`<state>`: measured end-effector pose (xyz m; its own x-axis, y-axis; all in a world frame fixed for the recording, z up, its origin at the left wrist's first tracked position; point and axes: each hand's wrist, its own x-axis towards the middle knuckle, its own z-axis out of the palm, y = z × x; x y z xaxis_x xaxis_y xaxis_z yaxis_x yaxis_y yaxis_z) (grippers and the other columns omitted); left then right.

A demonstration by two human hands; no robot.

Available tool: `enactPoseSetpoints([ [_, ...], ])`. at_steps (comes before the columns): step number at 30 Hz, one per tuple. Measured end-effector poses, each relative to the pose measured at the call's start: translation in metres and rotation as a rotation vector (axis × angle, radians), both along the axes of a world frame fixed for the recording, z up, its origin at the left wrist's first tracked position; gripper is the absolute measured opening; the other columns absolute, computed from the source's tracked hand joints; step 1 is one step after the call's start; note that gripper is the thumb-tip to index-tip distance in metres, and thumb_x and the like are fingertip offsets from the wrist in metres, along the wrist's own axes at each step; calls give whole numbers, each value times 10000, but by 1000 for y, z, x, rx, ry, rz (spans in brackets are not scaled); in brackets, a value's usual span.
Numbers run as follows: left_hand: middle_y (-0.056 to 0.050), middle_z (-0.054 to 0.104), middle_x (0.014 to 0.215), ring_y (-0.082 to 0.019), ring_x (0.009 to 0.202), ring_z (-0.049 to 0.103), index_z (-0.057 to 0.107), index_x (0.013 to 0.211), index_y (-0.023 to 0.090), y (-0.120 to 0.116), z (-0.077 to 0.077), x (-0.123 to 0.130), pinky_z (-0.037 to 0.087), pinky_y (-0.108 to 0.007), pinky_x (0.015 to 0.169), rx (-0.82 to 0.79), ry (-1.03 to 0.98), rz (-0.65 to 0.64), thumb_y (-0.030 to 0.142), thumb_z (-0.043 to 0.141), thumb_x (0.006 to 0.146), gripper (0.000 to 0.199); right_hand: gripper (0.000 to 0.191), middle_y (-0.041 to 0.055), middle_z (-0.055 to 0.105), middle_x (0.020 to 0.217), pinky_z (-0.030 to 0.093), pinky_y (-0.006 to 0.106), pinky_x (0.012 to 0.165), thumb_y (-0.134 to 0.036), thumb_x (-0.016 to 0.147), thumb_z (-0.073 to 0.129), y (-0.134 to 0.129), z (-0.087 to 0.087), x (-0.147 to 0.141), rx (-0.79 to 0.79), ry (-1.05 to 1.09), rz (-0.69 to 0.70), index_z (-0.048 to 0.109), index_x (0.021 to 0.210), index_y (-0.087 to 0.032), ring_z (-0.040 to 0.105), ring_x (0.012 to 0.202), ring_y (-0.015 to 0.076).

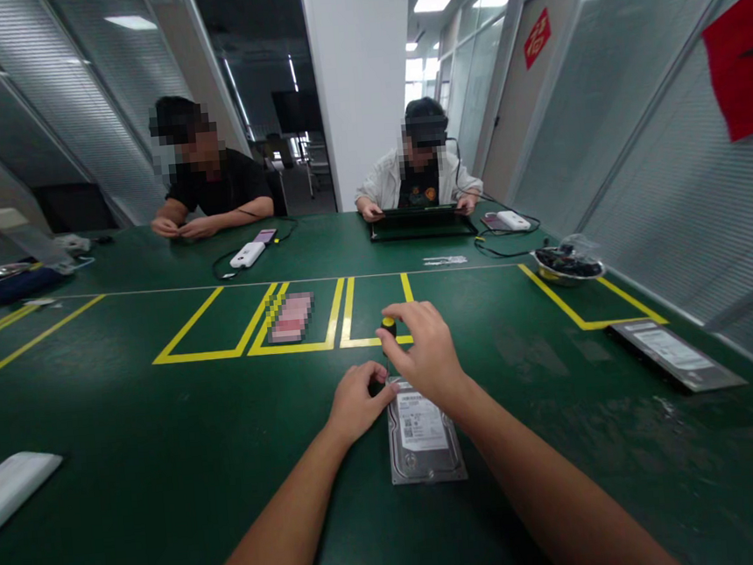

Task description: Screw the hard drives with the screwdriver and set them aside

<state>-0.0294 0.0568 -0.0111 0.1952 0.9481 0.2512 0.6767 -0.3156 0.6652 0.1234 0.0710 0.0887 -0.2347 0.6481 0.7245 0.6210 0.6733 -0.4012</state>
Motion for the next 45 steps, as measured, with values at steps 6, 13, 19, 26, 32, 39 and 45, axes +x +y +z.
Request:
enactPoseSetpoints([
  [6,0,642,827,-185,778,550,588,846,195,1,-2,0,372,-290,692,0,0,-5,369,641,807,186,135,75,614,975,450,379,843,-279,843,615,0,0,0,9,-10,-10,626,948,-195,545,927,224],
  [13,-5,646,822,-186,770,549,592,845,195,2,-3,0,376,-293,693,4,4,-6,371,632,812,183,110,68,622,948,439,386,829,-242,853,582,-2,1,0,-14,-53,-24,627,944,-201,536,910,223],
  [19,-3,648,829,-185,768,551,601,869,198,2,-2,0,379,-292,692,5,-2,-15,376,624,819,187,143,63,642,965,426,389,846,-304,851,607,-3,0,0,-9,-43,-11,604,948,-199,537,920,225],
  [26,1,641,815,-183,764,543,591,845,197,2,-4,0,366,-291,682,11,2,-8,375,636,808,187,68,47,647,932,427,379,845,-237,859,583,-1,0,0,-6,-47,-2,596,916,-202,547,899,212],
  [32,5,635,806,-181,764,540,576,819,197,2,-4,0,369,-293,688,14,-1,-6,370,643,807,185,131,76,618,961,446,383,836,-308,844,630,-1,-1,0,-13,-21,-37,634,921,-202,546,918,226],
  [39,6,638,806,-181,756,547,580,830,199,2,-4,0,378,-293,683,12,10,1,377,642,806,189,162,65,648,1022,435,397,874,-247,842,608,-1,-2,0,-6,-11,6,618,999,-208,552,960,230],
  [45,-4,647,817,-189,770,556,585,836,198,1,-2,0,383,-300,694,6,8,-1,379,634,808,190,140,66,635,974,441,387,848,-243,850,590,-1,-2,0,-21,-24,-10,632,979,-209,549,931,225],
])
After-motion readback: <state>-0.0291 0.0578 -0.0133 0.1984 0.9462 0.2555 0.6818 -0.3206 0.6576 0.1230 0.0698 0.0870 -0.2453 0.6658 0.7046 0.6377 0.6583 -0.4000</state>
